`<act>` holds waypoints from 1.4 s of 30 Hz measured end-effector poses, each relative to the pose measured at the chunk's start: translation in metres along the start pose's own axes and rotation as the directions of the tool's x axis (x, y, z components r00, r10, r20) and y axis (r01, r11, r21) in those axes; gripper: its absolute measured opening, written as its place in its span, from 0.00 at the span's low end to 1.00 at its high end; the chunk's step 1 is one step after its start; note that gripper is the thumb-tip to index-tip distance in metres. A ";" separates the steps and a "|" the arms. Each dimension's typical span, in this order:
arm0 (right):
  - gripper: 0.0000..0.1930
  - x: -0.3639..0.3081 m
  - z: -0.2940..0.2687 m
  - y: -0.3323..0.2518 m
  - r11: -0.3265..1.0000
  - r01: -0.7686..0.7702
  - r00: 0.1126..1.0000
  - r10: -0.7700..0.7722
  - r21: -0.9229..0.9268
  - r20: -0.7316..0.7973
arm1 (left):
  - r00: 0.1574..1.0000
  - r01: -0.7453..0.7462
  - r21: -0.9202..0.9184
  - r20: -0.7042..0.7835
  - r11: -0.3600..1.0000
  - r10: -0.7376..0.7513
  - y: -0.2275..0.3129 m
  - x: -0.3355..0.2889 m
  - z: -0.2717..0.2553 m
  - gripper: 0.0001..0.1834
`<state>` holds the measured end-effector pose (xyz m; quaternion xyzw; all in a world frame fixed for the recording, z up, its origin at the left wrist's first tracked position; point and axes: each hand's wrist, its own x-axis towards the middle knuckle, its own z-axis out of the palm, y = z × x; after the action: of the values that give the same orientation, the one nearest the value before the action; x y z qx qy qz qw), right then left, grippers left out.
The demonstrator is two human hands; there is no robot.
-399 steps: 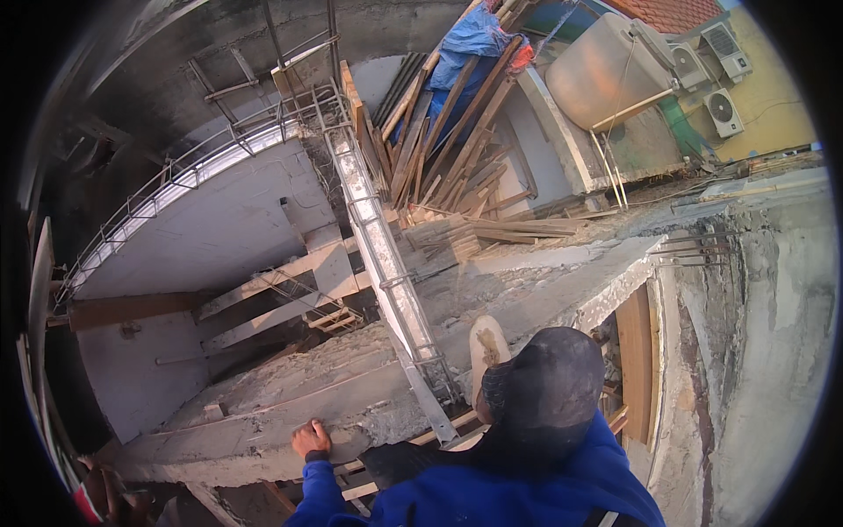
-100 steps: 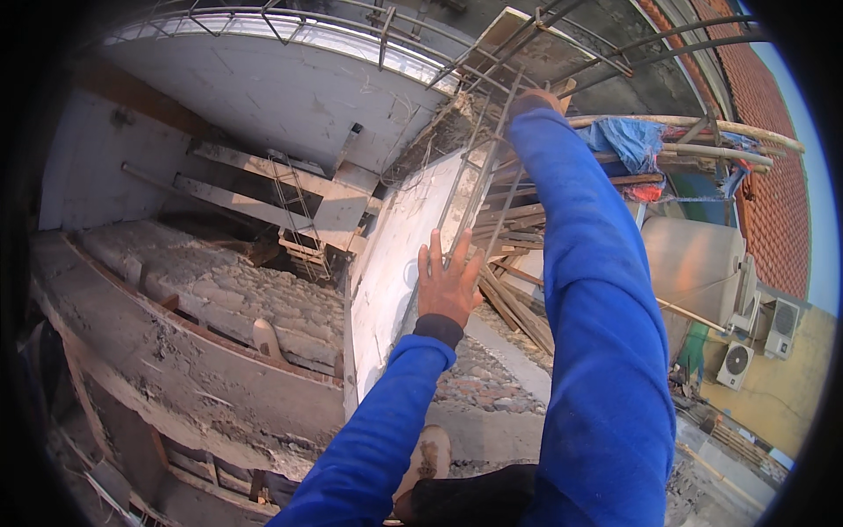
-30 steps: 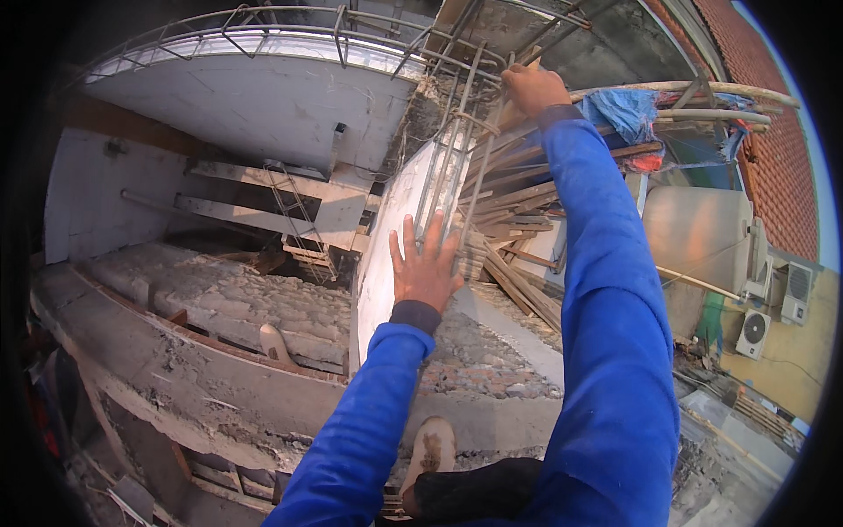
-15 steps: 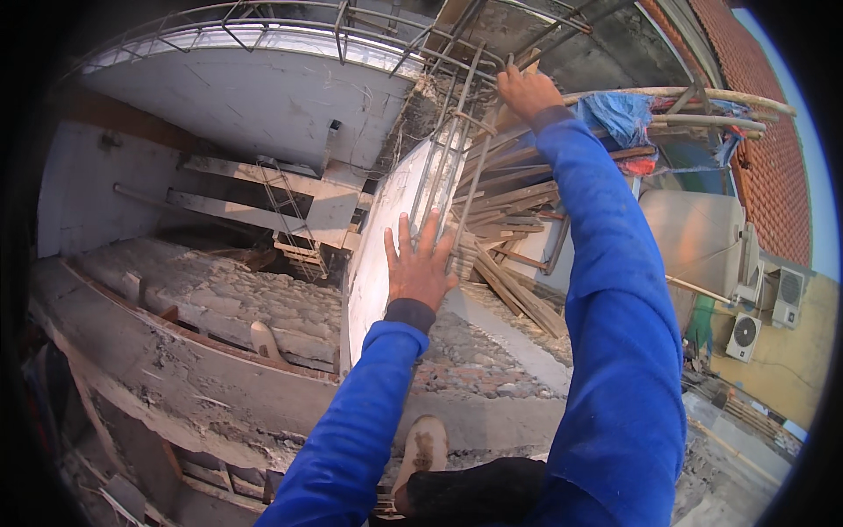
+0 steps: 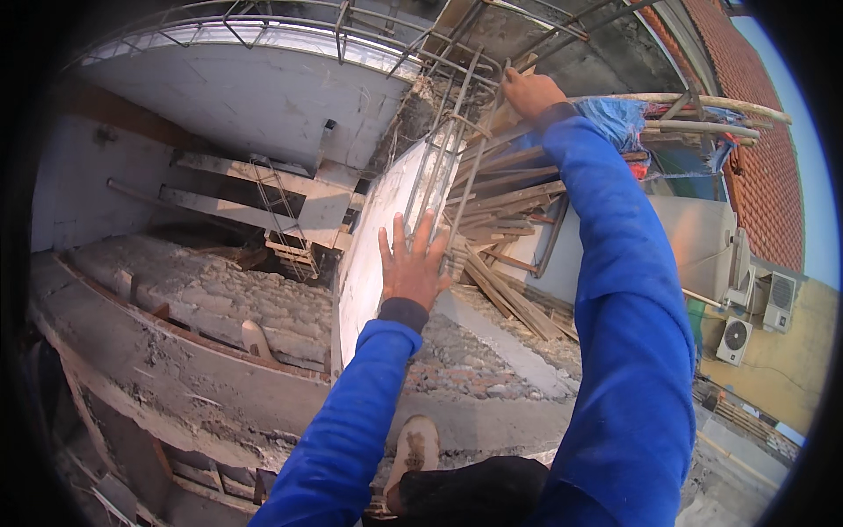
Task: The person is assembling a metal scaffolding structure on a construction site. They use pliers to secure metal rods and wires, positioning the frame against a concrete wall while another worker assists nearby.
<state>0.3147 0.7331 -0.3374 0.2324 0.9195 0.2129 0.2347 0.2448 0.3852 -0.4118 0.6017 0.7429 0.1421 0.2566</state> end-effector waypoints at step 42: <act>0.14 -0.004 0.019 0.004 0.996 0.071 0.991 -0.077 -0.053 -0.113 | 1.000 -0.003 0.059 -0.015 0.998 0.004 0.002 0.000 -0.001 0.40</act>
<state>0.3291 0.7400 -0.3489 0.1799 0.9340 0.2396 0.1949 0.2459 0.3859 -0.4096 0.6092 0.7476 0.1249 0.2330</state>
